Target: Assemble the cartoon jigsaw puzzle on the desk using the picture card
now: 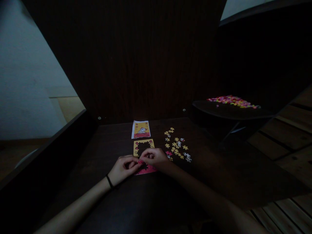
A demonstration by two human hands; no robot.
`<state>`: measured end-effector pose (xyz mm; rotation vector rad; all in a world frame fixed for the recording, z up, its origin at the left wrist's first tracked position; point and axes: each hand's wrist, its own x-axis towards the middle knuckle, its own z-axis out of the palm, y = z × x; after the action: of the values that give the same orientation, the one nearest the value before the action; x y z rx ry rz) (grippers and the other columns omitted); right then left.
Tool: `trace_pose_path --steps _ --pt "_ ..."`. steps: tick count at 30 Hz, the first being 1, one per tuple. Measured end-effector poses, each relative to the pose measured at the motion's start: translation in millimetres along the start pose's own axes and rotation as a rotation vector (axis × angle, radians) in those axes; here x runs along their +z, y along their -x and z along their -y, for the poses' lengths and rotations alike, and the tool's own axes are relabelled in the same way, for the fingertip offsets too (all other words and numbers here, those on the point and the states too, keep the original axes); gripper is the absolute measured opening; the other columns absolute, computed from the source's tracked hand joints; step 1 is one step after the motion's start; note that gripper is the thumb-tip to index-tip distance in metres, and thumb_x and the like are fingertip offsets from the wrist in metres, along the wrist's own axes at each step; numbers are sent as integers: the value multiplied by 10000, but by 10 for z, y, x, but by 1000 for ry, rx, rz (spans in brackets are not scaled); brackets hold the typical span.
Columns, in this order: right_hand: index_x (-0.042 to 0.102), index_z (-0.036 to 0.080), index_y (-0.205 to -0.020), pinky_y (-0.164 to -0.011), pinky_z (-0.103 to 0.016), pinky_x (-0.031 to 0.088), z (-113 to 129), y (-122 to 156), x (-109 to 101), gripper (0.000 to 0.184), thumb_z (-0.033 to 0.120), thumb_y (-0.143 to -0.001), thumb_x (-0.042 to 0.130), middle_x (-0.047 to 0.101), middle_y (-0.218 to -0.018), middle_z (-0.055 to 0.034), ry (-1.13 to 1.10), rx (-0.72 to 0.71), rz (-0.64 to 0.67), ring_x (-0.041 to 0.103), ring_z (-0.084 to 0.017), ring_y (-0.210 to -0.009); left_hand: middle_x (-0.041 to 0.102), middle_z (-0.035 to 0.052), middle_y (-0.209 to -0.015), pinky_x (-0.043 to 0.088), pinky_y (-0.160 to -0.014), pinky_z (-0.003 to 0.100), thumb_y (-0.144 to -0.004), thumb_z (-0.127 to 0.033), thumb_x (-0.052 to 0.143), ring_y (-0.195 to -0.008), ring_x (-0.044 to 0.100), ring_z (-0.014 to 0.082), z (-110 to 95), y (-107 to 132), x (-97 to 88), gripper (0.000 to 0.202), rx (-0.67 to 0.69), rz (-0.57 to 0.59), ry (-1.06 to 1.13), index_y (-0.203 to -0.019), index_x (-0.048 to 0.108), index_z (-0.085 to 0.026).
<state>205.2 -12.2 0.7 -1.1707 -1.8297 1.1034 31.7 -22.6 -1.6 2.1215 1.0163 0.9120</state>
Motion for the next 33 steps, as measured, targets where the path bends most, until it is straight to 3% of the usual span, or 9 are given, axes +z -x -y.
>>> trace_pose_path --steps 4,10,20,28,33 --pt "641 143 -742 -504 -207 392 18 17 -86 201 326 -700 570 610 -640 -10 9 -10 92 513 -102 -559 432 -32 -522 338 -470 178 -739 -330 573 -489 409 79 -2 14 -16 202 72 33 -66 -694 650 -149" --pt "649 158 -751 -570 -210 409 24 30 -224 191 303 -758 525 620 -698 -14 263 -134 245 537 -113 -628 451 -4 -538 331 -490 192 -827 -241 409 -527 428 94 55 31 -89 308 146 -34 -238 -591 580 -142" --pt "652 159 -762 -633 -224 413 -52 5 -170 137 243 -756 544 635 -721 -20 381 -202 228 551 -124 -674 502 22 -586 347 -540 222 -827 -193 384 -576 451 114 37 43 -91 269 267 38 -375 -627 556 -140" --pt "655 164 -748 -633 -221 421 -139 -13 -110 113 227 -744 562 622 -718 -26 400 -289 177 551 -124 -687 532 31 -643 377 -572 222 -794 -170 397 -619 476 123 1 52 -104 210 345 194 -343 -689 578 -146" --pt "656 165 -723 -641 -223 426 -165 -23 -101 99 232 -726 584 619 -716 -27 372 -329 136 555 -127 -697 549 32 -663 401 -601 229 -798 -175 388 -644 499 130 14 61 -104 224 355 214 -354 -752 607 -157"
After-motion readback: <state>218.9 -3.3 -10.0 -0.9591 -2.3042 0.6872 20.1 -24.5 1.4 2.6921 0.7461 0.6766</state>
